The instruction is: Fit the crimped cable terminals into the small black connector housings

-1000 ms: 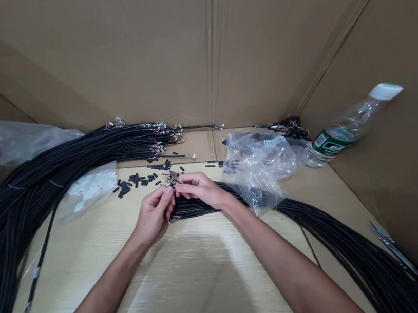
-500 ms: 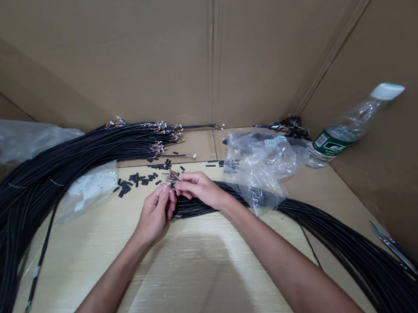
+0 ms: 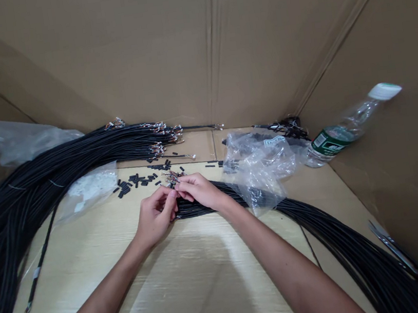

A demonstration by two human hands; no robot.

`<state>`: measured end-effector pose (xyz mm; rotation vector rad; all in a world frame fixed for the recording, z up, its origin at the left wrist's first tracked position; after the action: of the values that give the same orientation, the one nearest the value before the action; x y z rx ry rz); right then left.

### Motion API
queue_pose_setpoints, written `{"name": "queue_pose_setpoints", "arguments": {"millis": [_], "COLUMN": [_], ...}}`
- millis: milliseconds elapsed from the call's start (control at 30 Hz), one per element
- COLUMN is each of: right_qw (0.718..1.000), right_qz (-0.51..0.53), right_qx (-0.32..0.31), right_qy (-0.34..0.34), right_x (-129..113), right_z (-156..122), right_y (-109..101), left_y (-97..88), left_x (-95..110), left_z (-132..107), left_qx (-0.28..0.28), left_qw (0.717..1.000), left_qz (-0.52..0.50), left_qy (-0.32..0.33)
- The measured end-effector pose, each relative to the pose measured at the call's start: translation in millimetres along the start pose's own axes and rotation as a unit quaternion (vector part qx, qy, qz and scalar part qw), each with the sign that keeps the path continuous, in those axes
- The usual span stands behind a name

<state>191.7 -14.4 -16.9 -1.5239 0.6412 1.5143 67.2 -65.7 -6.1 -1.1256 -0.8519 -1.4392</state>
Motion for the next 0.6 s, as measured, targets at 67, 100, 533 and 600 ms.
{"name": "queue_pose_setpoints", "arguments": {"millis": [67, 100, 533, 600], "right_qw": [1.000, 1.000, 0.998, 0.997], "right_qz": [-0.006, -0.008, -0.011, -0.021], "right_qx": [-0.005, -0.007, -0.023, -0.035], "right_qy": [-0.007, -0.011, -0.059, -0.061], "right_x": [-3, -6, -25, -24], "right_z": [-1, -2, -7, -7], "right_y": [0, 1, 2, 3], "left_y": [0.9, 1.3, -2.5, -3.0], "left_x": [0, 0, -16, -18], "left_z": [0, 0, 4, 4], "left_qx": [-0.004, -0.005, 0.005, 0.006], "left_qw": [1.000, 1.000, 0.991, 0.990], "left_qz": [0.002, 0.002, -0.115, -0.123], "left_qy": [0.001, 0.000, -0.061, -0.063]}}
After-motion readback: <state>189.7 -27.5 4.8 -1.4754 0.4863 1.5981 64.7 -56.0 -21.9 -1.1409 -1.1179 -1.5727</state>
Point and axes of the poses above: each hand's wrist, its own z-axis towards the middle knuckle, its own y-axis out of the palm, x = y × z, the point moved 8 cm from there along z, towards the middle knuckle, and after that the axes turned 13 degrees about -z, right-handed, at the moved point
